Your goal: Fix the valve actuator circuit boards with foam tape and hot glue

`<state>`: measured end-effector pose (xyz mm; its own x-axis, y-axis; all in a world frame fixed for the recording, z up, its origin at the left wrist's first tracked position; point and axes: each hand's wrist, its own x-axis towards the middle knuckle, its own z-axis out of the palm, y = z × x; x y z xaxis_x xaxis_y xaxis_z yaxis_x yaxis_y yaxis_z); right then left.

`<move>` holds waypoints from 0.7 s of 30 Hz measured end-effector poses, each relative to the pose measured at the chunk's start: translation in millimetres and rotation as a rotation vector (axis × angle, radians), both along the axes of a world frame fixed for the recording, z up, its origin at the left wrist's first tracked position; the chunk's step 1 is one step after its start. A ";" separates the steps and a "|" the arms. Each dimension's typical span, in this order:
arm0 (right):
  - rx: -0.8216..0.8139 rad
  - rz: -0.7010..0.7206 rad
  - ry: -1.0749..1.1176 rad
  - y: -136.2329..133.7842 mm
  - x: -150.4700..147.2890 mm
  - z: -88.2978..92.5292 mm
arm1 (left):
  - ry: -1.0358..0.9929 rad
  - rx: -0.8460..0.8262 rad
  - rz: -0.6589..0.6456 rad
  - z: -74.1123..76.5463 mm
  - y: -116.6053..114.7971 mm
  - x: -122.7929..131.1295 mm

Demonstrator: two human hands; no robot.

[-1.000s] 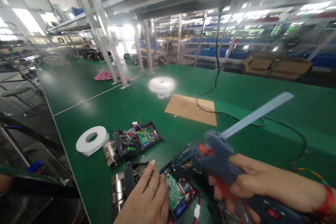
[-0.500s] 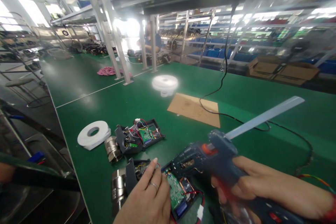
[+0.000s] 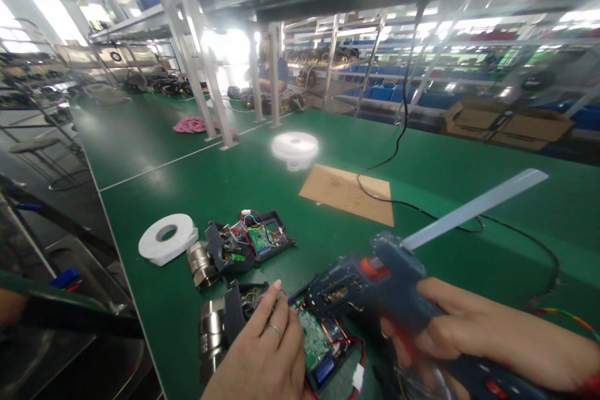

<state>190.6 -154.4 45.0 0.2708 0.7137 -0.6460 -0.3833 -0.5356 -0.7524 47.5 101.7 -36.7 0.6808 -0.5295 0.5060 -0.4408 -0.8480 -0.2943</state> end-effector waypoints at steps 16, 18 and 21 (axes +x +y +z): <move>-0.055 -0.018 -0.049 3.9 -4.2 13.7 | 0.020 0.001 0.001 2.3 -0.4 0.4; -0.065 -0.011 -0.054 5.3 -4.1 14.8 | 0.026 -0.004 0.005 2.1 -0.4 0.2; -0.074 -0.012 -0.058 7.1 -4.7 15.2 | 0.026 -0.008 0.001 2.8 -0.6 0.0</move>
<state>185.9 -147.3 60.2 0.3173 0.6609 -0.6801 -0.3470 -0.5865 -0.7319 47.5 101.1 -33.9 0.6945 -0.5247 0.4923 -0.4471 -0.8508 -0.2760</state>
